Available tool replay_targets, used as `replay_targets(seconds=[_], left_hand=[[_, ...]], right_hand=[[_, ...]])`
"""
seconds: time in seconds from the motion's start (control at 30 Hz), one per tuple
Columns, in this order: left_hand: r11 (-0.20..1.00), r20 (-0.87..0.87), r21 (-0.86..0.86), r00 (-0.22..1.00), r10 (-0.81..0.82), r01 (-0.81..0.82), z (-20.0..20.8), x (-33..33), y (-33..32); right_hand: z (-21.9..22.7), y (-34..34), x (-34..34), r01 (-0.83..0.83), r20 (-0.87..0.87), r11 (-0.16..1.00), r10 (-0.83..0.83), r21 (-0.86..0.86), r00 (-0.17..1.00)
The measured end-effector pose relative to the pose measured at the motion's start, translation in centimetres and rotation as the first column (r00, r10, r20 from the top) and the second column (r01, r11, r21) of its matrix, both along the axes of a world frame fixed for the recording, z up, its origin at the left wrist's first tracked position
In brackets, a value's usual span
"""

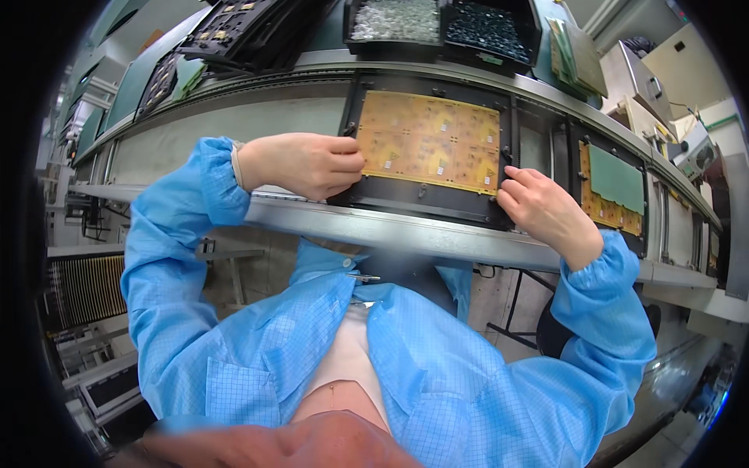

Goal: Manually placing electronic components onto a printed circuit board on an assembly line.

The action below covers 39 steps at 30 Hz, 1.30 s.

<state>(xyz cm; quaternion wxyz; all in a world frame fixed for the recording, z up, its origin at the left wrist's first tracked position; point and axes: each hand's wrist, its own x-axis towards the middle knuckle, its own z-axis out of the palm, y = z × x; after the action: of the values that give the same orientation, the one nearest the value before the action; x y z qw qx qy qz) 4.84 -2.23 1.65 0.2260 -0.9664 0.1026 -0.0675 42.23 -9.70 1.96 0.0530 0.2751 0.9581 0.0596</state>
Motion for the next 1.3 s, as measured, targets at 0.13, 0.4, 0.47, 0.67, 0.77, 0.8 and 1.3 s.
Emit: replay_targets(seconds=[0.13,0.4,0.47,0.67,0.77,0.8,1.3], left_hand=[[0.968,-0.187,0.077,0.957,-0.223,0.241,1.5,1.4,1.3],[0.882,-0.223,-0.197,0.896,0.385,-0.428,2.0,3.2,-1.0],[0.799,-0.150,-0.424,0.903,0.403,-0.427,0.1,4.8,-1.4],[0.710,0.005,-0.621,0.904,0.427,-0.332,-1.5,7.6,-2.1],[0.804,0.159,-0.564,0.930,0.332,-0.190,-3.5,7.9,-2.3],[0.803,0.161,-0.563,0.928,0.336,-0.193,-3.6,7.9,-2.8],[0.806,0.235,-0.540,0.877,0.419,-0.240,-3.7,9.4,-3.1]], right_hand=[[0.4,1.4,-0.4,-0.139,0.166,0.990,0.134,0.025,0.977],[1.4,2.4,-2.0,-0.053,0.043,0.995,0.056,-0.079,0.997],[2.1,2.7,-1.7,0.061,-0.068,0.972,-0.079,-0.225,0.995],[0.8,7.3,0.0,0.368,-0.468,0.913,-0.407,-0.176,0.785],[-2.1,9.6,0.6,0.504,-0.536,0.863,-0.432,-0.014,0.725],[-2.3,9.9,0.4,0.500,-0.535,0.866,-0.428,-0.012,0.728],[0.3,13.5,-1.8,0.675,-0.083,0.722,-0.690,-0.154,0.719]])
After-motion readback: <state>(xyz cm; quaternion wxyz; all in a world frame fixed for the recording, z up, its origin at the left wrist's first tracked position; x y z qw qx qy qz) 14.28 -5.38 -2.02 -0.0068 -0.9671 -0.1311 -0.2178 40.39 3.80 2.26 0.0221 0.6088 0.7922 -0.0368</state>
